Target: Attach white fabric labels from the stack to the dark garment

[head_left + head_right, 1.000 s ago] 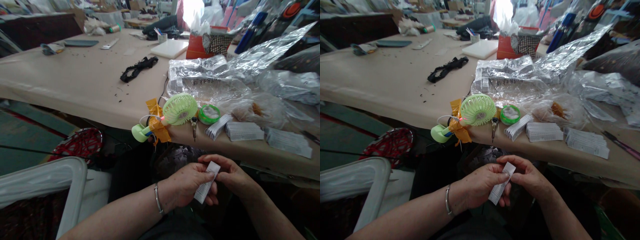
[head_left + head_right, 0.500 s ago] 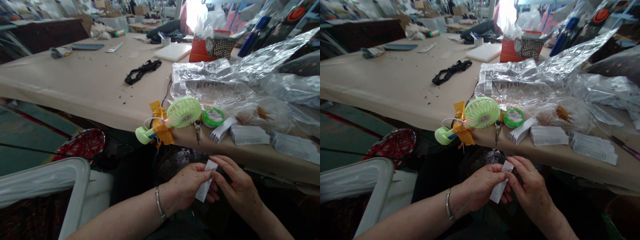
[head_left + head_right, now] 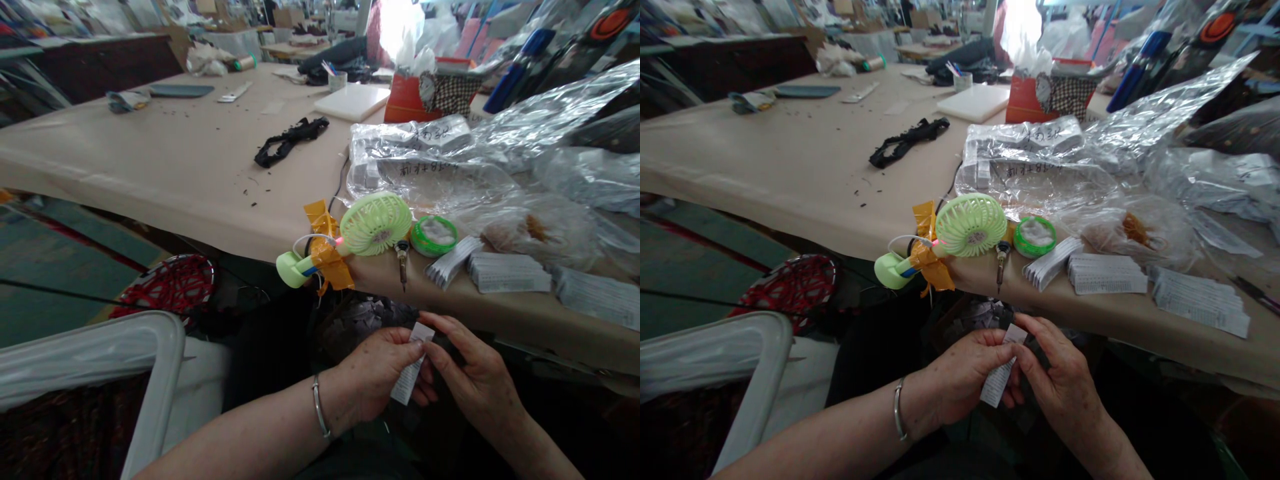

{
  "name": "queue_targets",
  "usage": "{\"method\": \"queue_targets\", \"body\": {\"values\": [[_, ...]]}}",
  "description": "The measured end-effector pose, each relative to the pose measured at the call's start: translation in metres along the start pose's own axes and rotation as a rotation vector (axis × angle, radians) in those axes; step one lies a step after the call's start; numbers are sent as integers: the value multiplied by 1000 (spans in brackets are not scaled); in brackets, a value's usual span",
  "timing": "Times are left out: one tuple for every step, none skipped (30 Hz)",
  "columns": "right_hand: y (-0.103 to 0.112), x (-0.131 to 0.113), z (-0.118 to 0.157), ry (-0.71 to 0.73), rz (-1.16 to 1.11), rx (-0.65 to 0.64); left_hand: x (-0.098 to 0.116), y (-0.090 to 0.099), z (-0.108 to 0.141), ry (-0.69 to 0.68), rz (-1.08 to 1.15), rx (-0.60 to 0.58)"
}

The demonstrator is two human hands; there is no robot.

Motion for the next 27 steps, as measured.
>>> {"method": "queue_targets", "body": {"values": [[-1,5,0,-63,-45,-9,1,1,0,-8,0,3],[-3,10,1,-136,-99,-29,1,1,1,-17,0,8],[-6,17,1,-213,-160,-55,2,2,1,-26,-1,14],[-10,23,1,-284,-225,-82,3,3,2,-34,-3,19],[-13,28,1,-343,-290,-106,3,3,2,-41,-7,22],[-17,32,0,-389,-353,-123,4,3,2,-47,-12,26],[-20,35,-1,-424,-408,-132,5,3,3,-56,-18,31],[-23,37,-2,-451,-453,-137,6,4,3,-68,-25,35],[-25,38,-4,-470,-488,-139,7,4,4,-80,-34,41],[-27,38,-5,-484,-511,-140,8,4,4,-90,-43,47],[-29,38,-6,-495,-527,-141,9,3,5,-100,-51,53],[-31,37,-7,-501,-538,-141,10,3,6,-108,-59,58],[-32,35,-9,-504,-546,-142,10,3,6,-115,-68,62],[-32,33,-10,-503,-553,-141,11,4,7,-122,-74,66],[-32,30,-11,-499,-561,-140,13,4,7,-132,-79,72],[-33,27,-13,-496,-573,-146,15,5,7,-146,-88,80],[-33,24,-15,-492,-586,-155,17,6,7,-163,-109,89],[-33,21,-17,-488,-599,-169,21,8,7,-191,-144,101],[-33,18,-20,-481,-607,-183,25,10,8,-230,-193,117],[-33,14,-23,-468,-605,-191,31,12,8,-279,-251,133],[-31,11,-27,-449,-587,-187,38,14,9,-335,-312,149],[-29,9,-30,-426,-555,-171,45,15,11,-393,-367,167],[-26,7,-34,-402,-517,-148,52,16,12,-447,-412,186],[-24,5,-37,-382,-480,-127,58,17,14,-489,-444,211],[-23,4,-40,-368,-452,-110,64,18,16,-518,-469,238],[-23,4,-42,-360,-434,-101,68,18,17,-540,-488,266],[-23,3,-44,-356,-424,-97,72,19,18,-557,-502,292]]}}
Point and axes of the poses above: each hand's wrist, its own z-axis away from the middle knuckle, its own y-axis out of the back of the hand, x = y × z, the point moved 7 cm from there along -z, towards the middle knuckle, and after that the axes turned 9 degrees about z, right-handed, at the moved point
